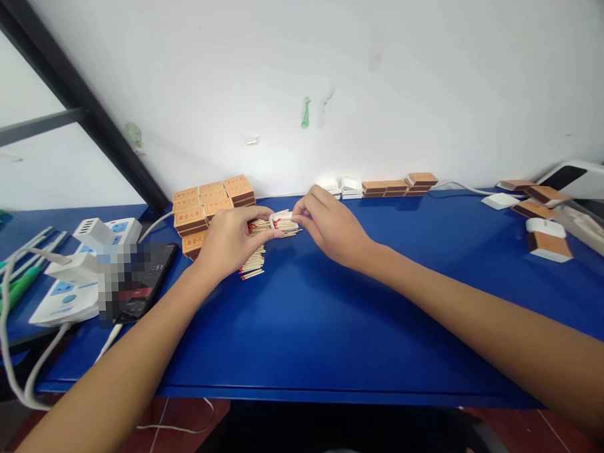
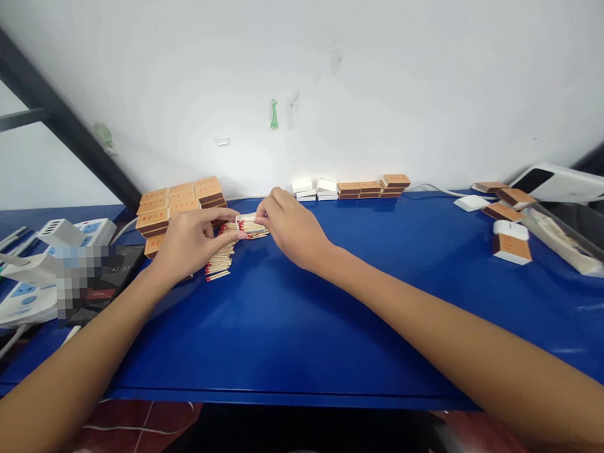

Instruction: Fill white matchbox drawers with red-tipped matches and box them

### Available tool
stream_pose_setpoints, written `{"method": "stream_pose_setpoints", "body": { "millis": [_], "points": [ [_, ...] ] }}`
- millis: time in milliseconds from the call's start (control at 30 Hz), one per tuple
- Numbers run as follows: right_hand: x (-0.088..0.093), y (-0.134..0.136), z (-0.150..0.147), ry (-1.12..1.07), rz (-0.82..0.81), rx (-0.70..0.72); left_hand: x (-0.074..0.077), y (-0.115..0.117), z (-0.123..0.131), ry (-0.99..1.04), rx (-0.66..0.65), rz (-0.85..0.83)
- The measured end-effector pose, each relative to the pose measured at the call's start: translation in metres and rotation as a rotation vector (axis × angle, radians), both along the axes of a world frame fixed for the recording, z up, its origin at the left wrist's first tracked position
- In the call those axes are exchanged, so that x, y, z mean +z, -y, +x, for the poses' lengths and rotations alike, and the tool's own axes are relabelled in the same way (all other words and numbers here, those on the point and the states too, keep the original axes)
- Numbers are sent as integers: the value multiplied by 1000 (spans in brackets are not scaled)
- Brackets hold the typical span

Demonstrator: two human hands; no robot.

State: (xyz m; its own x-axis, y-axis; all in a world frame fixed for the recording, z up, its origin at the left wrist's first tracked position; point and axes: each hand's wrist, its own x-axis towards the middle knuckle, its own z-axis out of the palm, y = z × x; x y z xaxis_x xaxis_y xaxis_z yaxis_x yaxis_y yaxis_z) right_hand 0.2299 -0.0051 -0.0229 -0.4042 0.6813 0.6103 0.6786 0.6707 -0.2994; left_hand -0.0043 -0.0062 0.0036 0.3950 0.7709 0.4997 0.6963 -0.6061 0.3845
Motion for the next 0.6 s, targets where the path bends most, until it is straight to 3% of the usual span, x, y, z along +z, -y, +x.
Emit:
{"method": "stream_pose_setpoints", "body": {
  "millis": [233, 467, 600],
  "points": [
    [-5, -4, 1, 87, 34, 21, -3, 1, 1, 41, -27, -31],
    [2, 11, -9, 13, 89, 42, 1, 1, 1, 56, 17, -17],
    [0, 29, -27, 115, 62, 231, -1, -2, -1, 99, 65, 5]
  ]
}}
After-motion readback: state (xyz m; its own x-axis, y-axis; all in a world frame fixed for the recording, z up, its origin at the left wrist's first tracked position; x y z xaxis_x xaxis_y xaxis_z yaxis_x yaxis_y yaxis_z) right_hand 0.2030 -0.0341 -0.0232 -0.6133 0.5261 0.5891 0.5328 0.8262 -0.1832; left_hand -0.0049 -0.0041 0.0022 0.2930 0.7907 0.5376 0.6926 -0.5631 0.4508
